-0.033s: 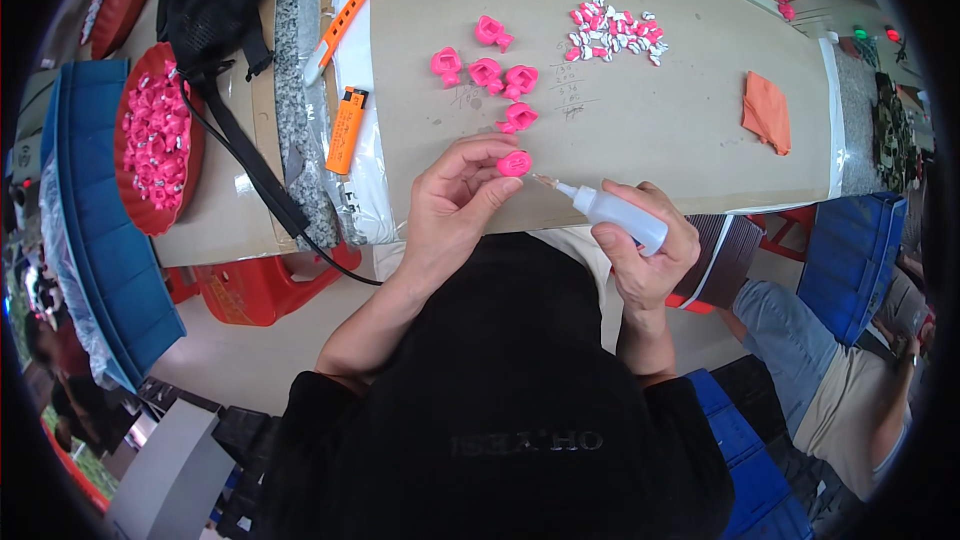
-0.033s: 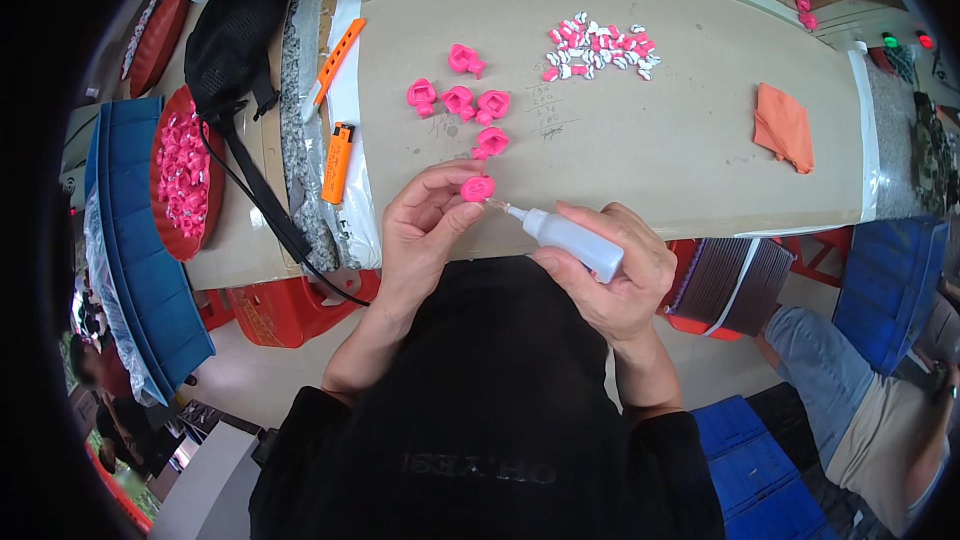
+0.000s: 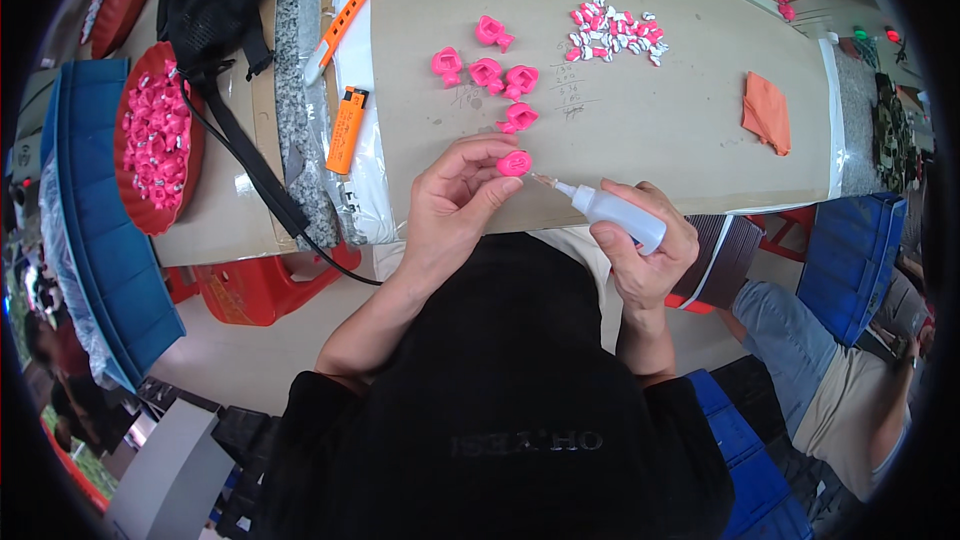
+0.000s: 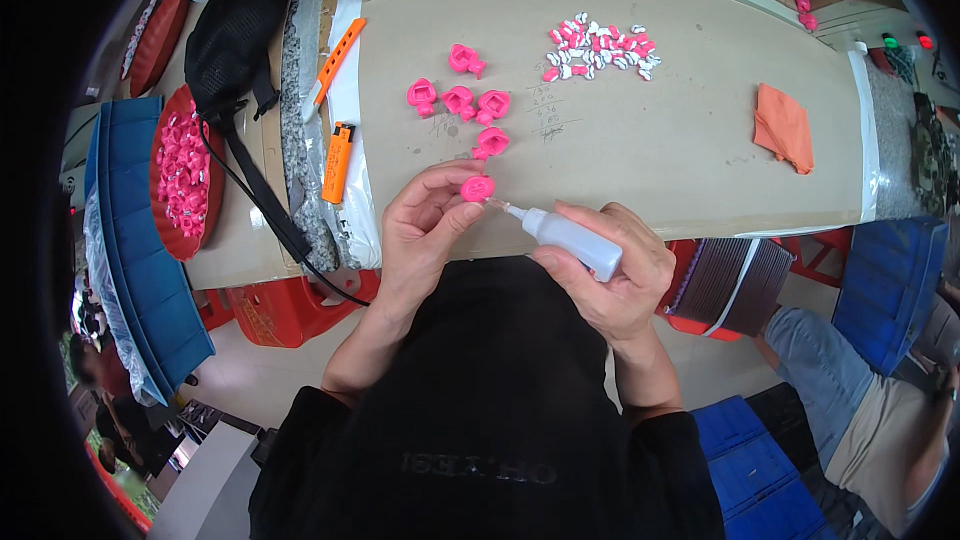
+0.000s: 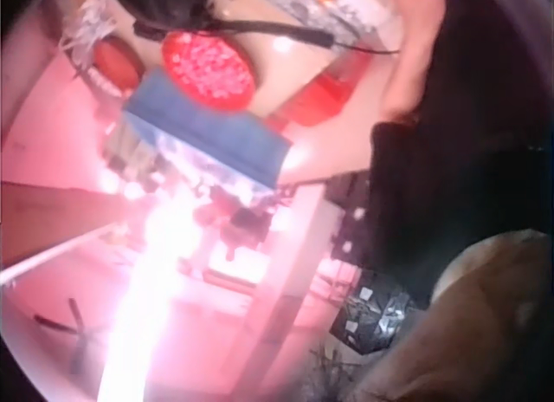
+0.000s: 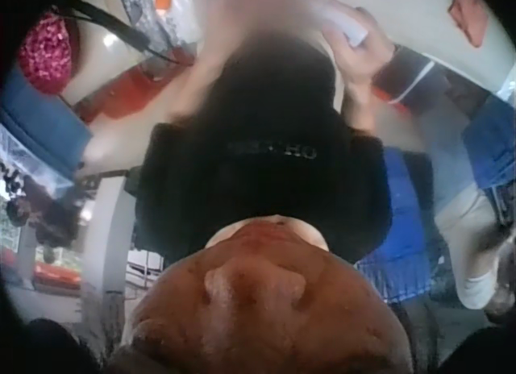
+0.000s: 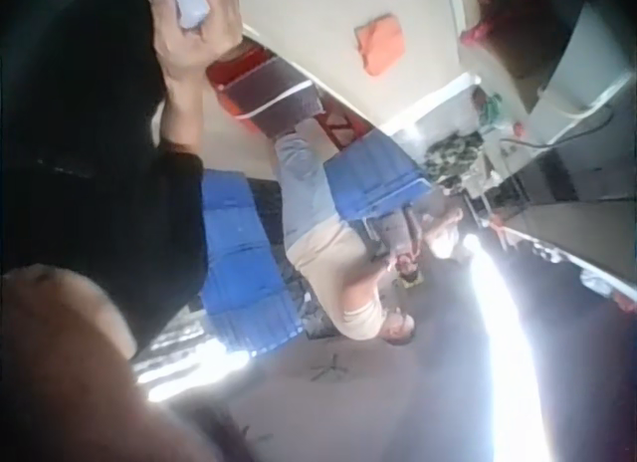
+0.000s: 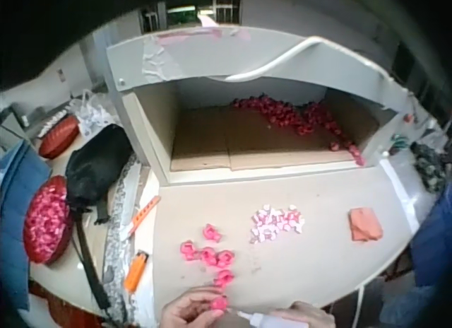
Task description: The person assembles small pink plastic components by applying glue from a white bottle and attaching white pieces. They handle the items one at a time, repeatedly picking up the glue bottle, applying adhesive, and joining parts on a workbench.
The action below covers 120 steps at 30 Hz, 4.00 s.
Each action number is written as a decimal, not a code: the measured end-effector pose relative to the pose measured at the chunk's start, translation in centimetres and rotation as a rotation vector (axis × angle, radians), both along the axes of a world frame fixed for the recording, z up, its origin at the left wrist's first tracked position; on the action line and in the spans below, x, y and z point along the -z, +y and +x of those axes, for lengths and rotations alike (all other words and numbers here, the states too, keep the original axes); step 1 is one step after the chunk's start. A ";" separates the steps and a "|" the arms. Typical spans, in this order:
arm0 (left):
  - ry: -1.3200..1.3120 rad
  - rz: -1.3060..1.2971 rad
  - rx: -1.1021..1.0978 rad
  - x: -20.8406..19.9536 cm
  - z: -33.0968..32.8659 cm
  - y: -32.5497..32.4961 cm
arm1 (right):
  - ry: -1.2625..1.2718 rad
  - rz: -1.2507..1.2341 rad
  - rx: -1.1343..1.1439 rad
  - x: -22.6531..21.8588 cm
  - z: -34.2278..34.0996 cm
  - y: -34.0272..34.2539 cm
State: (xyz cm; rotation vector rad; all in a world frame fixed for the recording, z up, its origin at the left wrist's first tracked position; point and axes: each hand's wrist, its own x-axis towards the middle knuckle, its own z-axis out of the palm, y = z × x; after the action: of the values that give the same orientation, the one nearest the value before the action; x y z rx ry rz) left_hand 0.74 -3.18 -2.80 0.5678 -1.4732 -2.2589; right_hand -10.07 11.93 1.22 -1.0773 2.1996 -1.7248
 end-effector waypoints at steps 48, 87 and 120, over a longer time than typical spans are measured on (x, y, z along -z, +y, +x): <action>-0.076 -0.070 0.041 -0.8 0.0 0.1 | -0.037 0.031 0.019 0.1 -0.1 0.2; -0.104 0.073 0.065 -0.4 0.2 -0.1 | -0.191 0.091 0.077 4.5 -2.8 -4.5; -0.067 0.111 0.216 -0.8 -0.2 0.8 | 0.292 0.438 0.027 1.8 -5.4 1.4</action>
State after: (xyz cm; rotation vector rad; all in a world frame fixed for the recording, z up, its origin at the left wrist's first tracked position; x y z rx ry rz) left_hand 0.57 -2.37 -1.99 0.5451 -1.5121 -2.5235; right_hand -15.43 13.31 -0.56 -1.2402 2.6023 -1.0608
